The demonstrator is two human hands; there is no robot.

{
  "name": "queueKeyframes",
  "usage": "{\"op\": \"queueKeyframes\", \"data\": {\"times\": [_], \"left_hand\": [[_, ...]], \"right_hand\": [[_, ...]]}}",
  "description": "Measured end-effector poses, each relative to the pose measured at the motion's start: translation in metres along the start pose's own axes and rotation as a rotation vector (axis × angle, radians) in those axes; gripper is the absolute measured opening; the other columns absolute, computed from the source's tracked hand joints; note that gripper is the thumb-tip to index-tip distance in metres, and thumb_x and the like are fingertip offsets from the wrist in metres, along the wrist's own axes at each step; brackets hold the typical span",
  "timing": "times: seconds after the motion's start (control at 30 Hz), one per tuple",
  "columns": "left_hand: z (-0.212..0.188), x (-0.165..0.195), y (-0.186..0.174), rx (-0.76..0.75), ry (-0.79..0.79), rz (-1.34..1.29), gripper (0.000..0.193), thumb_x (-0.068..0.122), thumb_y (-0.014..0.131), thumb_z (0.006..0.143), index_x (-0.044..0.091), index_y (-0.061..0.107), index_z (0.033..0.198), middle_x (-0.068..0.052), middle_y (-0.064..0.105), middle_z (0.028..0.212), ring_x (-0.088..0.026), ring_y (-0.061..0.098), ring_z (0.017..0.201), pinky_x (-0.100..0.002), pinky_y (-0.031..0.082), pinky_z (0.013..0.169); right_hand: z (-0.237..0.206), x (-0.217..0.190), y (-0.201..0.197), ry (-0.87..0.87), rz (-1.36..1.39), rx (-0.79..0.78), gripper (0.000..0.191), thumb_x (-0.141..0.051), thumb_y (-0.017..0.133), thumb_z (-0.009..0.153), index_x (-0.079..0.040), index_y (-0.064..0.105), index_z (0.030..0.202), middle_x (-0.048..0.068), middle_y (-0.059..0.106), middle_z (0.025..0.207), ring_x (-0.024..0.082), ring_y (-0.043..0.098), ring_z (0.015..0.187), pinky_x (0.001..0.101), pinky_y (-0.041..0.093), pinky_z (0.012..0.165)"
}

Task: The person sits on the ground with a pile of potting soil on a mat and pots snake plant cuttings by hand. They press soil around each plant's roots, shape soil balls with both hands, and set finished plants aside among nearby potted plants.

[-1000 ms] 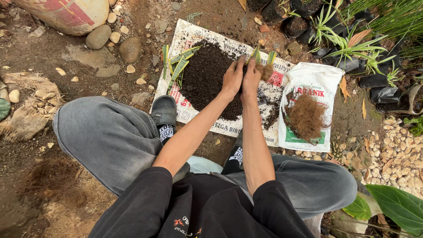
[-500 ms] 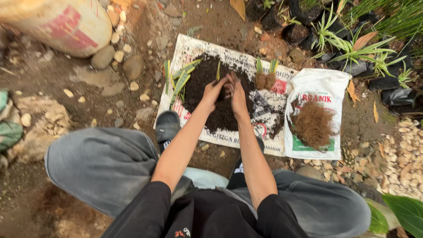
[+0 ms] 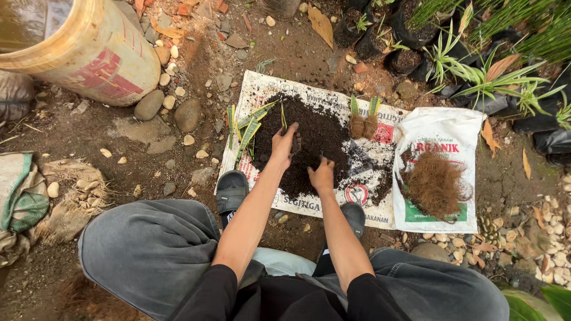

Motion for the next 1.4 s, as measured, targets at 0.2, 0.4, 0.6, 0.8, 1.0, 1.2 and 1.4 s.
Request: {"op": "queueKeyframes", "data": {"times": [0.2,0.4,0.6,0.8,1.0,1.2,1.4], "left_hand": [[0.008,-0.011,0.003,-0.057,-0.080,-0.179,0.038,0.044,0.070,0.094,0.007,0.061,0.096,-0.004,0.064,0.077,-0.014,0.064,0.064,-0.030,0.053,0.057],[0.017,-0.019,-0.004,-0.089,-0.128,-0.266,0.053,0.059,0.056,0.097,0.006,0.059,0.099,-0.008,0.064,0.081,-0.018,0.064,0.070,-0.034,0.054,0.063],[0.014,-0.024,0.009,-0.120,-0.176,-0.251,0.054,0.058,0.048,0.099,0.006,0.058,0.108,-0.007,0.064,0.086,-0.019,0.064,0.076,-0.036,0.057,0.072],[0.008,-0.027,0.025,-0.128,-0.192,-0.281,0.045,0.052,0.045,0.103,0.009,0.056,0.106,-0.006,0.063,0.086,-0.019,0.063,0.078,-0.038,0.055,0.072],[0.001,-0.034,0.033,-0.094,-0.215,-0.158,0.044,0.054,0.043,0.102,0.012,0.057,0.104,-0.006,0.064,0.090,-0.018,0.063,0.081,-0.041,0.055,0.075],[-0.005,-0.035,0.039,-0.111,-0.231,-0.127,0.045,0.060,0.045,0.096,0.017,0.056,0.103,-0.002,0.063,0.090,-0.016,0.061,0.080,-0.040,0.050,0.069],[-0.009,-0.026,0.036,-0.076,-0.192,-0.028,0.059,0.070,0.054,0.088,0.017,0.062,0.113,-0.002,0.062,0.092,-0.015,0.058,0.077,-0.033,0.044,0.062]], "right_hand": [[-0.010,-0.009,0.004,-0.165,-0.075,0.028,0.054,-0.014,0.080,0.085,0.000,0.059,0.132,0.025,0.059,0.123,0.046,0.061,0.112,0.0490,0.052,0.097],[0.006,0.012,-0.004,0.070,0.224,0.006,0.030,-0.015,0.079,0.087,0.001,0.074,0.111,0.021,0.076,0.104,0.032,0.075,0.094,0.0386,0.059,0.086],[0.028,0.011,-0.024,0.217,0.912,-0.161,0.023,-0.005,0.075,0.089,0.006,0.072,0.109,0.013,0.075,0.108,0.018,0.073,0.092,0.0275,0.064,0.080],[0.035,-0.032,-0.073,-0.009,0.911,-0.172,0.026,-0.006,0.073,0.092,0.006,0.072,0.115,0.012,0.076,0.111,0.016,0.073,0.094,0.0261,0.064,0.082],[0.015,-0.071,-0.103,-0.172,0.504,-0.098,0.024,-0.009,0.075,0.090,0.000,0.076,0.113,0.009,0.079,0.101,0.013,0.075,0.085,0.0259,0.059,0.076],[0.004,-0.084,-0.101,-0.244,0.328,-0.048,0.029,-0.010,0.075,0.088,-0.004,0.076,0.117,0.011,0.080,0.102,0.016,0.076,0.088,0.0303,0.060,0.080],[-0.001,-0.089,-0.096,-0.229,0.262,-0.111,0.037,-0.008,0.072,0.089,-0.004,0.071,0.126,0.015,0.077,0.112,0.022,0.076,0.100,0.0345,0.060,0.089]]}}
Point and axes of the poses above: each hand's wrist, its own z-axis towards the middle knuckle, its own y-axis out of the palm, x = y × z, the point moved 7 cm from there along z, towards the middle knuckle
